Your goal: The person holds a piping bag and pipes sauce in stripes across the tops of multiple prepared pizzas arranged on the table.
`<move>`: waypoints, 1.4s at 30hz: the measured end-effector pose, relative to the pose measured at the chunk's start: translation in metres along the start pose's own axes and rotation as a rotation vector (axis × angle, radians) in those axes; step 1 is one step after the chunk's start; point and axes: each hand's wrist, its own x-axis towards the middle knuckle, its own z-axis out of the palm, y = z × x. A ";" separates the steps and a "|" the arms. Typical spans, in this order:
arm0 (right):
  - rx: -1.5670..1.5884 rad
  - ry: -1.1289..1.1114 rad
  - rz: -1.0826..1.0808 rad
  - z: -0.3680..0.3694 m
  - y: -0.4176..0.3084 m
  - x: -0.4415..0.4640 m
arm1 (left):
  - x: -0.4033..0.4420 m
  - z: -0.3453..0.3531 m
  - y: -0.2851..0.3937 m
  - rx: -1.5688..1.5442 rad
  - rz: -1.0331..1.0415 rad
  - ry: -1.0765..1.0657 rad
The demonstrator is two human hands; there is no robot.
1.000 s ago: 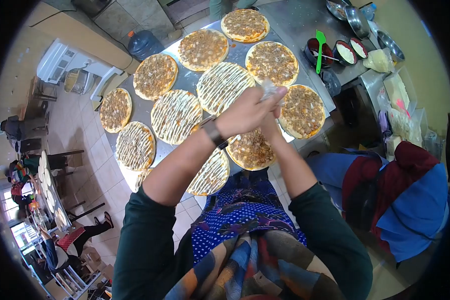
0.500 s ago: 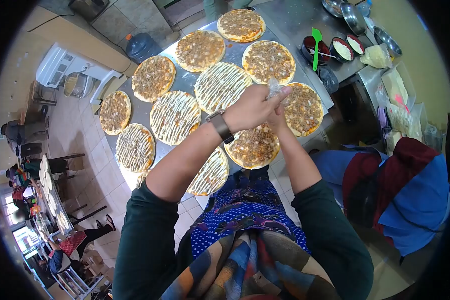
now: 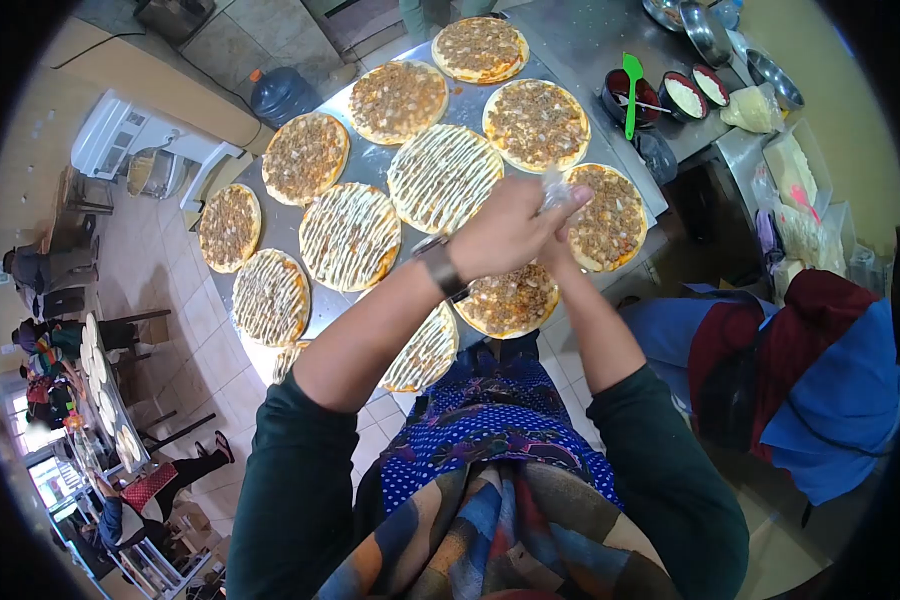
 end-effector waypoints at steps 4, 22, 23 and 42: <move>-0.490 0.106 -0.024 0.120 -0.022 -0.041 | -0.032 -0.008 -0.004 -0.100 -0.070 -0.012; -0.360 0.020 0.441 0.059 -0.027 -0.033 | -0.012 0.006 0.000 -0.106 -0.081 -0.071; -0.152 0.078 0.451 0.026 -0.027 -0.023 | -0.006 0.006 0.004 -0.042 -0.024 -0.056; 0.031 0.261 0.452 0.054 -0.073 -0.033 | -0.008 0.012 0.014 -0.038 -0.076 -0.109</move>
